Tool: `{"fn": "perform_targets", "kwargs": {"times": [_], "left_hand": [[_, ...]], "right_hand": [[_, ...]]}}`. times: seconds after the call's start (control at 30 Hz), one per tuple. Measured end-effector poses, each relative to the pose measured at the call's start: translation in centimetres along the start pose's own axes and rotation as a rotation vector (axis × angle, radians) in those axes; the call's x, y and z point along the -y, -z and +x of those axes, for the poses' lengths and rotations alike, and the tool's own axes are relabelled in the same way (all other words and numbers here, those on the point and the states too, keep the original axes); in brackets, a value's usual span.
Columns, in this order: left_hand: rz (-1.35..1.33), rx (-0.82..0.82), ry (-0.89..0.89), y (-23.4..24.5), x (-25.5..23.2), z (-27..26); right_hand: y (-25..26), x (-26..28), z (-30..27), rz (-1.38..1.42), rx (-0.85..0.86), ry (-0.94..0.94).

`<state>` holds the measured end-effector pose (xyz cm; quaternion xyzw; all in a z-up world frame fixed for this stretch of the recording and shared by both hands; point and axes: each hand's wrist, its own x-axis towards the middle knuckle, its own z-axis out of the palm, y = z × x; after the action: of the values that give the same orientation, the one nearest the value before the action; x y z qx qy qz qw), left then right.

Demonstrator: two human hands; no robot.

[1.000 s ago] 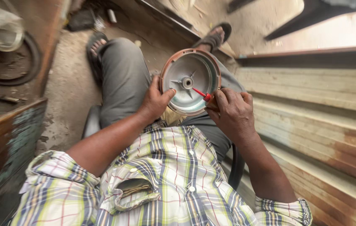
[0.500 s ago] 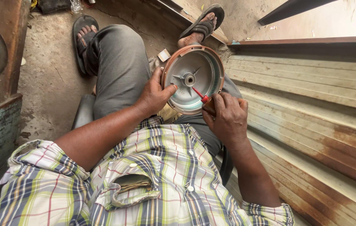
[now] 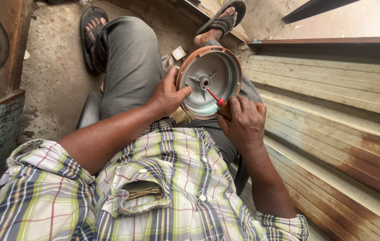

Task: The person holds a circular metal electrical component, likely a fan motor housing, and uses a red-handled screwdriver to adjust a central screw. The person repeatedly spins the inner rotor by hand to test its movement while seated in a workshop environment.

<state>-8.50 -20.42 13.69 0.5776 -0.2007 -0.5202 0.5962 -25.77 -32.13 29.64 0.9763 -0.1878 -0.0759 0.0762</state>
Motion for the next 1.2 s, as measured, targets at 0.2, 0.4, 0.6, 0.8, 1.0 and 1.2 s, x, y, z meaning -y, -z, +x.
{"fn": "perform_targets", "kwargs": {"times": [0.2, 0.4, 0.6, 0.8, 1.0, 1.2], "left_hand": [[-0.036, 0.011, -0.027, -0.11, -0.05, 0.07], [-0.025, 0.007, -0.03, -0.16, 0.21, 0.18], [0.004, 0.0, -0.019, -0.15, 0.16, 0.24], [0.043, 0.014, 0.005, -0.08, 0.03, 0.25], [0.032, 0.024, 0.008, -0.07, -0.29, 0.01], [0.055, 0.003, 0.003, -0.23, -0.32, 0.04]], "right_hand": [[-0.02, 0.09, -0.1, 0.008, -0.003, 0.007], [0.12, 0.23, 0.11, 0.018, 0.001, 0.003], [0.3, 0.43, 0.18, 0.019, 0.004, -0.015], [-0.03, 0.34, 0.15, 0.009, 0.009, -0.023], [-0.15, 0.37, 0.28, -0.006, 0.006, -0.011], [0.02, 0.0, 0.59, 0.028, -0.004, -0.024]]}}
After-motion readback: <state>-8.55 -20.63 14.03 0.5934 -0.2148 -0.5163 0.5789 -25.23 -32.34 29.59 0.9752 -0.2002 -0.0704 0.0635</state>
